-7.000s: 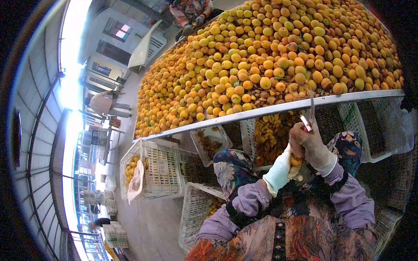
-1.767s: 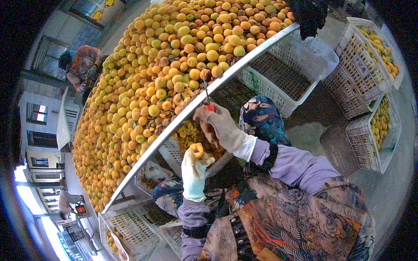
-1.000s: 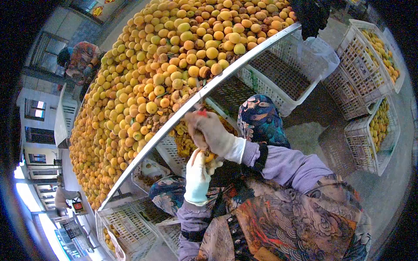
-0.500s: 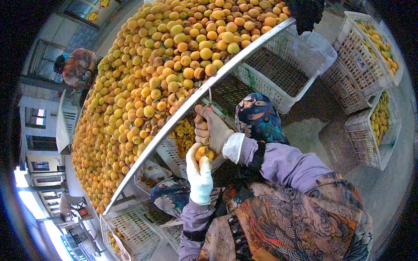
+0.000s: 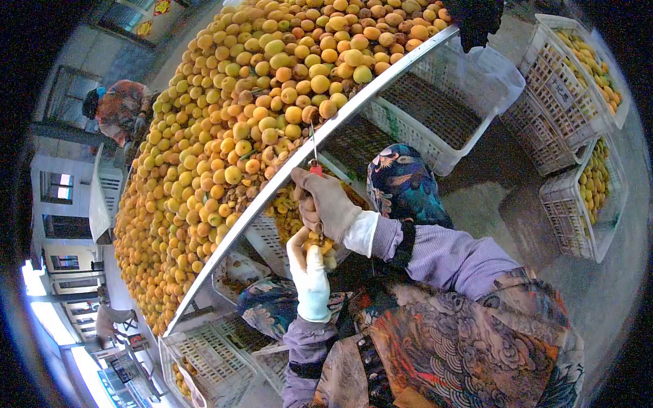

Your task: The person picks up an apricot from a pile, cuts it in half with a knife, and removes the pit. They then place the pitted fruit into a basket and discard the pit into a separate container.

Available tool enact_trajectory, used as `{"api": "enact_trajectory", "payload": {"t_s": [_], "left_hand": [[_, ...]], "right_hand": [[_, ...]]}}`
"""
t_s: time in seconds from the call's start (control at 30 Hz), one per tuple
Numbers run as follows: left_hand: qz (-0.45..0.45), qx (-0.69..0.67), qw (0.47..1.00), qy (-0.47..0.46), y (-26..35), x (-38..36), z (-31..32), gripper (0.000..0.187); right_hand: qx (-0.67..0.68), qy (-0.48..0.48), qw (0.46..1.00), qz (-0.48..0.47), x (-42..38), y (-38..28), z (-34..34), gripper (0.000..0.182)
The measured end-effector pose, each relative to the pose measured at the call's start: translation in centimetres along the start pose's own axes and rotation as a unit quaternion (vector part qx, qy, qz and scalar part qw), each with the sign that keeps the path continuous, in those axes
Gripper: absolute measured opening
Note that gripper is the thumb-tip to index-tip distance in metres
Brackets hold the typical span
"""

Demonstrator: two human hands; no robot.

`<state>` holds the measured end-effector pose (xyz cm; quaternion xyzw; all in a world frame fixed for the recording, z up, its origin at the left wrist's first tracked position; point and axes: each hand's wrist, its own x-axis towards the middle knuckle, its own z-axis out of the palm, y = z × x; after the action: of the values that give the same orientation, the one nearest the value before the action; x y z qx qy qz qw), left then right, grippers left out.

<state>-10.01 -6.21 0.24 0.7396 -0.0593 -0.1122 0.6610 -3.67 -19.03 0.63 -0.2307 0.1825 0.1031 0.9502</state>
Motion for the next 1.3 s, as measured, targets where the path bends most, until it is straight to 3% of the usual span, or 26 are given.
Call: {"api": "enact_trajectory", "payload": {"t_s": [0.13,0.2,0.23,0.27,0.3,0.33,0.4,0.47,0.6,0.73,0.9,0.97,1.0,1.1,1.23,1.3], "left_hand": [[0.022,0.06,0.997,-0.043,-0.6,0.0,-0.6,0.038],[0.137,0.118,0.983,-0.031,-1.4,0.5,-0.2,0.037],[0.087,0.075,0.993,-0.035,-1.3,0.3,-0.2,0.036],[0.045,0.033,0.998,-0.026,-1.3,0.4,-0.3,0.036],[0.034,0.004,0.999,-0.008,-1.5,0.4,-0.4,0.035],[0.027,-0.028,0.999,0.007,-1.8,0.6,-0.6,0.034],[0.021,-0.065,0.998,0.004,-2.7,0.8,-0.9,0.033],[0.012,-0.133,0.991,-0.032,-2.9,0.7,-0.9,0.033],[-0.008,-0.163,0.986,-0.019,-2.1,0.7,-0.9,0.033],[0.013,-0.128,0.992,-0.015,-2.4,0.8,-0.7,0.036],[0.021,-0.105,0.993,-0.043,-3.5,0.6,-0.6,0.034],[0.005,-0.111,0.993,-0.049,-3.2,0.1,-0.4,0.034],[-0.006,-0.114,0.992,-0.058,-2.9,0.1,-0.3,0.034],[-0.021,-0.11,0.99,-0.084,-3.6,-0.1,0.0,0.032],[-0.029,-0.129,0.986,-0.101,-2.6,-0.2,0.3,0.032],[0.109,0.046,0.992,-0.047,-2.6,-0.2,0.5,0.034]], "right_hand": [[0.0,0.053,0.999,0.014,-0.1,-0.3,-0.3,0.03],[-0.007,0.051,0.999,0.01,0.6,0.2,-0.7,0.026],[0.012,0.071,0.997,-0.022,0.0,0.0,0.4,0.025],[0.003,0.019,0.999,0.026,0.4,0.0,-0.4,0.023],[0.007,0.08,0.997,-0.025,-0.6,-0.3,1.8,0.024],[0.025,-0.025,0.999,-0.011,0.6,0.4,0.0,0.028],[-0.052,-0.042,0.996,-0.061,0.8,0.6,-0.3,0.019],[-0.105,-0.032,0.986,-0.129,-0.1,0.8,0.9,0.024],[-0.173,-0.027,0.967,-0.187,-0.7,0.6,1.4,0.032],[-0.162,-0.063,0.967,-0.184,-0.9,0.2,1.0,0.033],[-0.212,-0.035,0.96,-0.18,-0.3,1.0,0.5,0.032],[-0.204,-0.006,0.974,-0.097,-0.9,0.7,1.5,0.031],[-0.203,-0.006,0.974,-0.099,-0.9,0.6,1.3,0.031],[-0.189,-0.075,0.978,-0.042,-0.6,0.6,0.0,0.029],[-0.031,-0.071,0.995,0.056,0.0,0.3,-1.7,0.027],[0.011,-0.046,0.996,0.078,0.2,0.2,-2.0,0.027]]}}
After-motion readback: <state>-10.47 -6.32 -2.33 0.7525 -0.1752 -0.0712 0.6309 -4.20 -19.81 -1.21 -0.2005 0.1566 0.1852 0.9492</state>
